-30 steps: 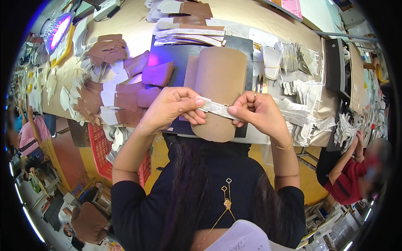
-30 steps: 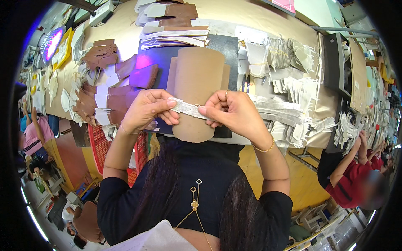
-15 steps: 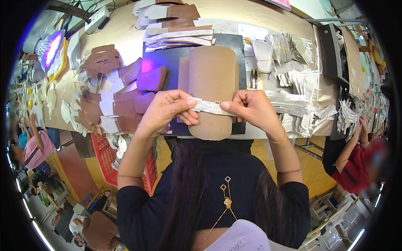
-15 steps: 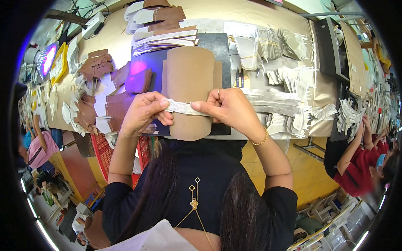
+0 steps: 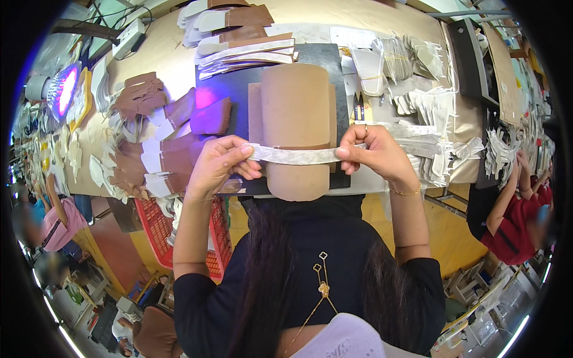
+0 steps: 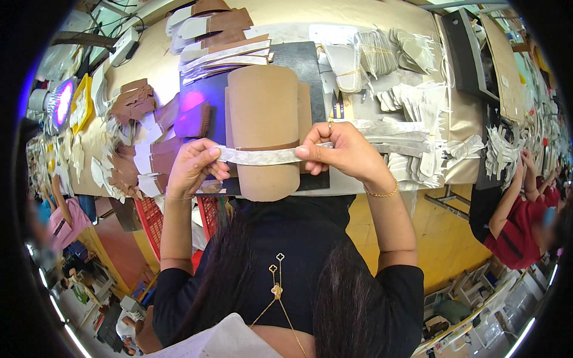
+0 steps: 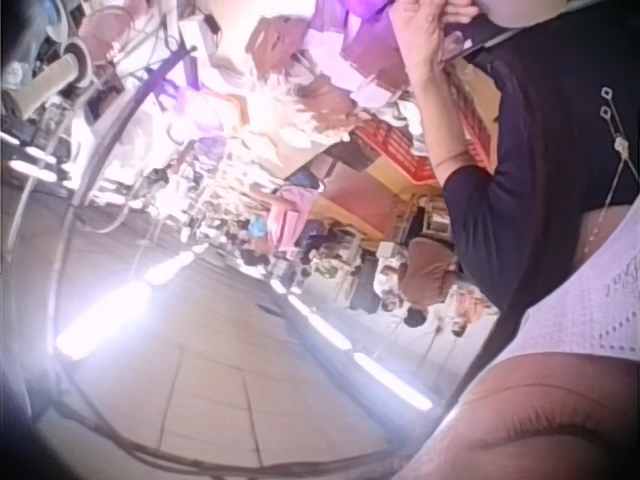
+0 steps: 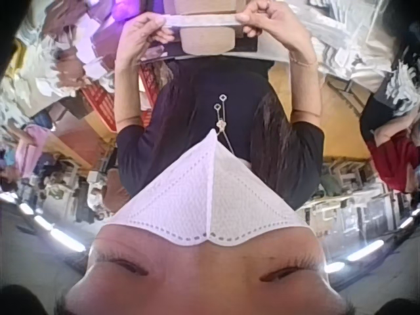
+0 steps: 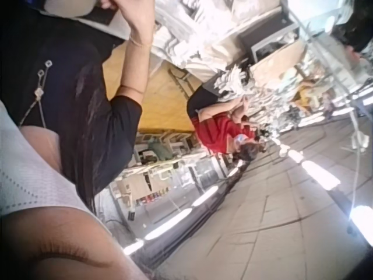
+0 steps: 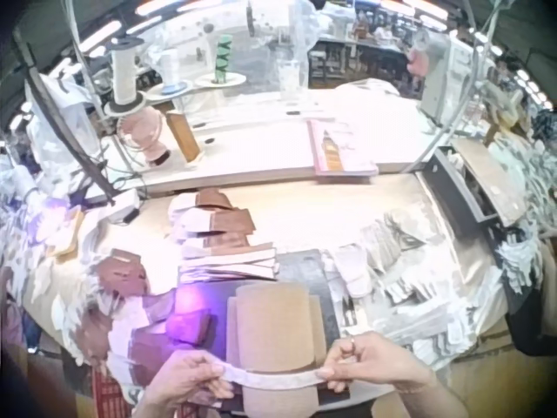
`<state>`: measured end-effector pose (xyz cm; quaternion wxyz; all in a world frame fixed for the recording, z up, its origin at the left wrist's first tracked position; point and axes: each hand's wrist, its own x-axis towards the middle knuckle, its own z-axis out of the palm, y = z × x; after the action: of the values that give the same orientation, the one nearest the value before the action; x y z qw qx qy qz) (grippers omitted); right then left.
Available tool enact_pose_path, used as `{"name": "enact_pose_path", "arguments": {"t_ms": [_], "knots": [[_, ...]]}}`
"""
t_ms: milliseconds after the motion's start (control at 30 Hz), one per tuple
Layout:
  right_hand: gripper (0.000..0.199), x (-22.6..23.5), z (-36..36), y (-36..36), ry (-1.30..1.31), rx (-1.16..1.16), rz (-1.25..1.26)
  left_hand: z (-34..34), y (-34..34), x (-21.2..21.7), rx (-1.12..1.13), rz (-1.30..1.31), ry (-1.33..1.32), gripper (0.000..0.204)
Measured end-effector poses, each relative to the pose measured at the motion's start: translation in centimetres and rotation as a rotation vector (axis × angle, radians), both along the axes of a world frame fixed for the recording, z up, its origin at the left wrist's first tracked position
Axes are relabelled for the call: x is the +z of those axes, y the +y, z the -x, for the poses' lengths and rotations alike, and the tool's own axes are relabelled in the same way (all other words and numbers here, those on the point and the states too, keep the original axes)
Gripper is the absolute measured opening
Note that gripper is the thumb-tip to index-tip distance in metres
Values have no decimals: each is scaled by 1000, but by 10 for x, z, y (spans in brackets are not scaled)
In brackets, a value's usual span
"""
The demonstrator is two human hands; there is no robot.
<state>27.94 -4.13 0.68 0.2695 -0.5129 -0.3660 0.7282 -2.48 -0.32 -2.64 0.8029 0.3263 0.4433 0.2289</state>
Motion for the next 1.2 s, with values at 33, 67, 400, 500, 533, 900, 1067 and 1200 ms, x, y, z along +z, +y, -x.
{"name": "enact_pose_path", "arguments": {"t_ms": [33,67,400,500,533,900,1067,1200], "knots": [[23,-2,0,-1,-3,-17,11,0,0,-1,-9,10,9,16],[21,-4,0,-1,6,-26,3,-1,0,-3,-14,13,12,16],[27,-41,10,-10,121,-111,15,-9,-2,-15,-23,60,-14,14],[28,-55,16,-16,196,-191,53,-9,-1,-18,-23,63,-11,14],[29,-60,17,-18,217,-222,73,-9,-1,-18,-24,68,3,14],[20,-66,23,-34,390,-645,44,-13,-6,-17,30,46,-81,15],[35,-4,20,-25,-594,-388,-1044,-14,-24,-1,171,21,-88,15],[71,19,68,-19,-691,350,-1315,-19,-30,8,226,-13,-55,15]]}}
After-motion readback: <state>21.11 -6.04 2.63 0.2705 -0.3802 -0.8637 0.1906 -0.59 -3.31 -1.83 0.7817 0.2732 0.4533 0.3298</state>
